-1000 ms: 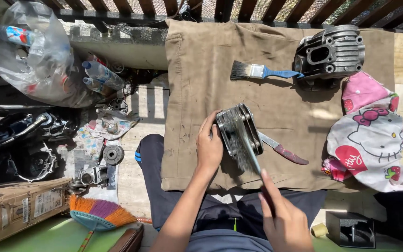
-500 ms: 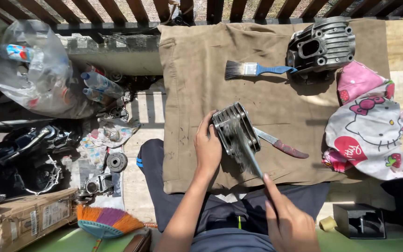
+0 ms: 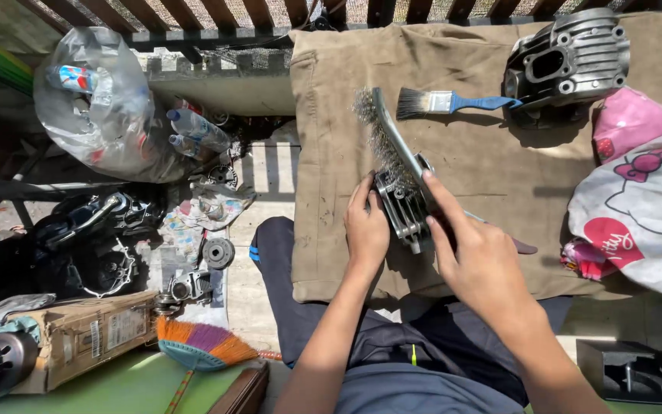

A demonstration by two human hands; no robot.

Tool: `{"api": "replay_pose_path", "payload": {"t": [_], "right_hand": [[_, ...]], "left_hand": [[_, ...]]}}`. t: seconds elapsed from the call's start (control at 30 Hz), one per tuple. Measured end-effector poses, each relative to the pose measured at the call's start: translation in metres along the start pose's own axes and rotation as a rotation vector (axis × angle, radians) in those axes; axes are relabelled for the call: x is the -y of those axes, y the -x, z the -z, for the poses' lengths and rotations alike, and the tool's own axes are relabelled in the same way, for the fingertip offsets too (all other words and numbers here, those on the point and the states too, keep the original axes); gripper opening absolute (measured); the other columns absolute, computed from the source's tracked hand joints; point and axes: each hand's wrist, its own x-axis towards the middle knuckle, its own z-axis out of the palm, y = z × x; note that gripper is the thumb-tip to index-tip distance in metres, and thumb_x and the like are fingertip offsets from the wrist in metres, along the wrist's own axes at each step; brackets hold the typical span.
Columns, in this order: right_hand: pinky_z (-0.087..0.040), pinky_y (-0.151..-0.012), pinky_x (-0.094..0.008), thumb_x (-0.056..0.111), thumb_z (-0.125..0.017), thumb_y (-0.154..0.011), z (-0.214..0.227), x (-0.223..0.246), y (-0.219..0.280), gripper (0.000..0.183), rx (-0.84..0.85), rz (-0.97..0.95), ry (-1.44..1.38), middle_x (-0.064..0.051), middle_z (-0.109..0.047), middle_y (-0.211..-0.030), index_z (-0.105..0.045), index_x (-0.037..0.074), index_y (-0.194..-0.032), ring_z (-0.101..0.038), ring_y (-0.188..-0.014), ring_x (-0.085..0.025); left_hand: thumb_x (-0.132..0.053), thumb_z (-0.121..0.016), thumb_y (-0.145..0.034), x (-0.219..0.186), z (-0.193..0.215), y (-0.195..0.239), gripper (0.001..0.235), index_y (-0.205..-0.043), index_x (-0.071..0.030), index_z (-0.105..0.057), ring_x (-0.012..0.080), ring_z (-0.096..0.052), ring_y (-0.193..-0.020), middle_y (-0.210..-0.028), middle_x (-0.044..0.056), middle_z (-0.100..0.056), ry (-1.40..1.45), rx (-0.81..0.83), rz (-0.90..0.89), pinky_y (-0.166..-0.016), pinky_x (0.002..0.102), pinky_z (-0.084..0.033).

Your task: The person cleans a metal engine cylinder head using a knife to scrape residue, followed by scrubbing with a wire brush and a paintbrush. They then wipe the part with a cloth and place it on a wooden bench next to another cylinder head.

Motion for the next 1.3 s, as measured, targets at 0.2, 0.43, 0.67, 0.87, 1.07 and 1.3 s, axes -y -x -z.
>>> {"api": "replay_pose_path", "payload": {"t": [0.2,0.43,0.67,0.87,1.07,1.3], "right_hand": [[-0.057,-0.071,-0.041,0.006,-0.07,-0.089,-0.025,-0.036,0.103,0.06,-0.083,-0.055,-0.08,-0.021,-0.075,-0.098,-0.055,0.014,-0.147,-0.075,-0.086,-0.037],[-0.059,-0.075,-0.035,0.002,-0.072,-0.086,-0.05,-0.066,0.168,0.052,-0.161,-0.13,-0.096,-0.02,-0.075,-0.1,-0.061,0.007,-0.136,-0.077,-0.087,-0.029],[-0.053,-0.067,-0.044,0.009,-0.071,-0.094,-0.031,-0.019,0.043,0.058,-0.064,-0.159,-0.037,-0.023,-0.072,-0.08,-0.056,0.014,-0.149,-0.071,-0.07,-0.038],[-0.058,-0.074,-0.038,0.003,-0.066,-0.096,-0.043,-0.027,0.067,0.057,-0.206,-0.01,-0.185,-0.022,-0.075,-0.102,-0.052,0.009,-0.15,-0.077,-0.089,-0.033],[-0.059,-0.072,-0.035,0.003,-0.071,-0.086,-0.069,-0.077,0.18,0.05,-0.232,-0.102,-0.067,-0.019,-0.075,-0.097,-0.062,0.005,-0.136,-0.077,-0.083,-0.029],[-0.057,-0.067,-0.037,0.008,-0.069,-0.092,-0.032,-0.02,0.084,0.05,-0.273,-0.003,-0.075,-0.019,-0.074,-0.093,-0.06,0.011,-0.141,-0.075,-0.079,-0.031]], "left_hand": [[-0.007,-0.046,-0.101,-0.019,0.005,0.003,0.035,-0.13,-0.003,-0.066,0.0313,-0.065,-0.124,-0.13,0.016,-0.069,-0.015,0.019,0.038,-0.103,0.036,-0.049],[-0.006,-0.046,-0.103,-0.01,0.005,0.003,0.034,-0.131,-0.002,-0.065,0.03,-0.066,-0.125,-0.131,0.015,-0.069,0.019,0.043,-0.005,-0.105,0.036,-0.049],[-0.004,-0.046,-0.102,-0.018,0.004,0.003,0.036,-0.132,-0.003,-0.065,0.0286,-0.065,-0.125,-0.131,0.014,-0.069,0.029,0.028,0.025,-0.105,0.035,-0.048],[-0.006,-0.046,-0.102,-0.023,0.006,0.004,0.035,-0.131,-0.005,-0.065,0.0298,-0.064,-0.125,-0.13,0.015,-0.069,-0.018,0.03,0.012,-0.104,0.036,-0.047],[-0.005,-0.045,-0.102,-0.018,0.005,0.002,0.036,-0.131,-0.006,-0.066,0.0312,-0.064,-0.125,-0.131,0.015,-0.069,-0.038,0.048,0.04,-0.105,0.037,-0.047],[-0.01,-0.048,-0.104,0.006,-0.004,0.0,0.034,-0.133,-0.003,-0.063,0.035,-0.062,-0.125,-0.133,0.018,-0.066,-0.061,-0.03,-0.014,-0.105,0.039,-0.046]]}}
